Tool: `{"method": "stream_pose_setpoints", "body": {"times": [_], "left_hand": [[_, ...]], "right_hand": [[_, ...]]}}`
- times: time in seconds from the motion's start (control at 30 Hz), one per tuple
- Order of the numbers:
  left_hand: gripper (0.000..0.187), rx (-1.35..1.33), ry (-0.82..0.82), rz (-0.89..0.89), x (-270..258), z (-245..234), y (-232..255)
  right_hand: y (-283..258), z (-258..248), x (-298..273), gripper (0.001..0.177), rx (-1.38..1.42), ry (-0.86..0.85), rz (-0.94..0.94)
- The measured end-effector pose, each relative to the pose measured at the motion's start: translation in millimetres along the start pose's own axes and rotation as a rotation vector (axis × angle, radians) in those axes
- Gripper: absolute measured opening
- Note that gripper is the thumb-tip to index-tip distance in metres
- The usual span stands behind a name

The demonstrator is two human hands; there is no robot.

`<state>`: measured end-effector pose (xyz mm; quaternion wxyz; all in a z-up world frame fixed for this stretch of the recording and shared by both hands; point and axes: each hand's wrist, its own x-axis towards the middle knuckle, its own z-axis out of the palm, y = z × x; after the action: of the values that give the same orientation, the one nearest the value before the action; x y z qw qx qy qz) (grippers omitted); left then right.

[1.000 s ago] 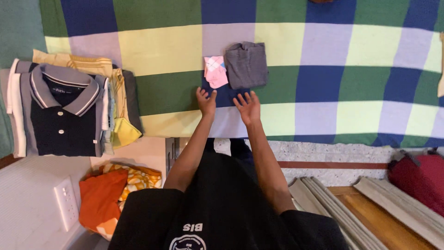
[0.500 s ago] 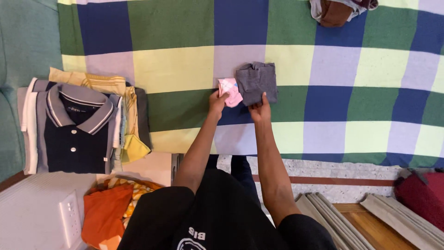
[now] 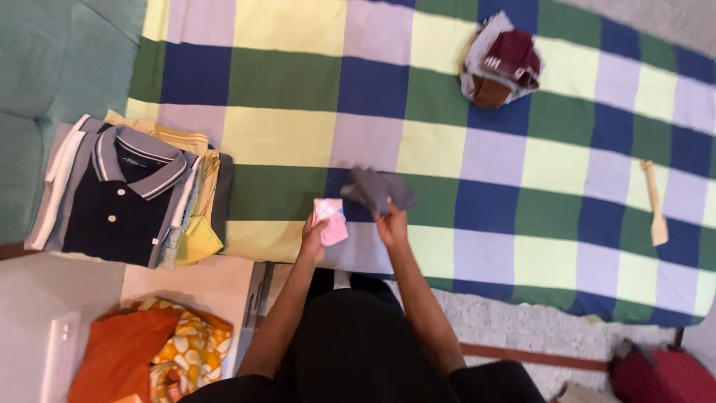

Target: Folding various items of clothing and blankets on a bed.

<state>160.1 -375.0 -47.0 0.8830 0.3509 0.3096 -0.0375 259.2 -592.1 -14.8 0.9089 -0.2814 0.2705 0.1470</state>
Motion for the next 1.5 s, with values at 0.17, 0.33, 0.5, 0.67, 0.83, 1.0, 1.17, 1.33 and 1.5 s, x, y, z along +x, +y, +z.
{"method": "stream_pose_setpoints", "body": {"times": [0.17,0.33,0.5,0.67,0.83,1.0,1.17,1.33,1.5], "left_hand": [[0.044,-0.117,0.064,0.088,-16,-7,-55],[0.043,-0.383,0.000,0.131,-58,52,-43],[0.061,-0.141,-0.010,0.381,-103,87,0],[0.060,-0.210,0.046,0.380,-148,82,10],[0.059,-0.256,0.085,0.324,-183,56,7],[0.059,-0.297,0.077,0.290,-186,31,36],[0.059,-0.371,0.087,0.209,-214,-2,22],[0.060,-0.388,0.066,0.134,-228,-74,57],[0.060,-0.456,0.065,0.051,-232,-161,78]], "right_hand": [[13,13,-91,0.031,0.126,-0.205,0.205],[-6,72,-180,0.041,0.059,-0.393,0.261],[-4,69,-200,0.054,-0.055,-0.407,0.432],[-6,71,-208,0.056,-0.556,-0.335,0.561],[9,36,-205,0.065,-0.810,-0.532,0.600],[12,50,-209,0.081,-0.170,-0.722,0.682],[53,25,-183,0.078,-0.194,-0.674,0.729],[123,46,-192,0.060,-0.491,-0.471,0.799],[172,94,-233,0.049,-0.636,-0.476,0.793]]}}
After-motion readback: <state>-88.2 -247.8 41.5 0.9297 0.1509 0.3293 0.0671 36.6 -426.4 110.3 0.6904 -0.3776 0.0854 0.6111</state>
